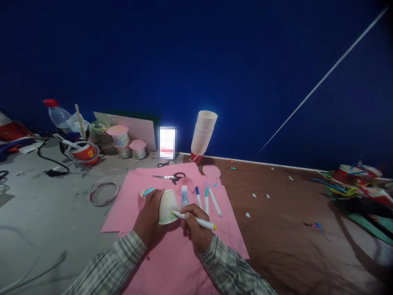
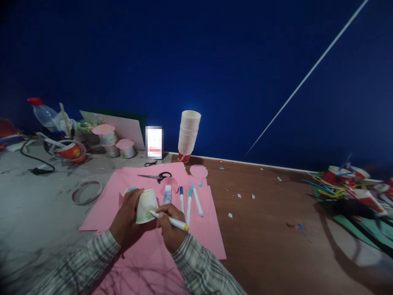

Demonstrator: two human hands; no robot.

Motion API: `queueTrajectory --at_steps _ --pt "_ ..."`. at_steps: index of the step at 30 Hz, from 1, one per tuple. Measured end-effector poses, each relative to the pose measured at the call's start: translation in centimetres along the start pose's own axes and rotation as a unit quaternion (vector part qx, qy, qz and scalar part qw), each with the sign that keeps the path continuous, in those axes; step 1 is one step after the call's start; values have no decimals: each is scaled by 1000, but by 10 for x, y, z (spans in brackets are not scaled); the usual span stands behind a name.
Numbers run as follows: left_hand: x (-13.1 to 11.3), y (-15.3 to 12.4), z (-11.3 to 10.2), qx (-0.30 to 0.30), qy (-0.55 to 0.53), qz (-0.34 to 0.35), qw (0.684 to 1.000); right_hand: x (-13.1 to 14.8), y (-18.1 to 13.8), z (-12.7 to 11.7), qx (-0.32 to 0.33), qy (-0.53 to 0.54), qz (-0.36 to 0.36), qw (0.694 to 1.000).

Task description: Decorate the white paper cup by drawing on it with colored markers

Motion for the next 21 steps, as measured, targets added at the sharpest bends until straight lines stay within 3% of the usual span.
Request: queueTrajectory --at_steps 7,21 --pt "4 1 -1 -1 -8 -31 999 -7 -2 -5 -12 22 8 1000" --pt "4 -1 2 4 11 8 1000 8 -6 7 50 -53 -53 996"
Point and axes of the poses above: each hand's wrist, its own y-axis towards the middle knuckle, its own z-axis out of the palm, x = y × z, the point moved 9 cm from there along y, towards the middle knuckle, and after that the axes turned 7 degrees about -z, right-handed, at the moved point
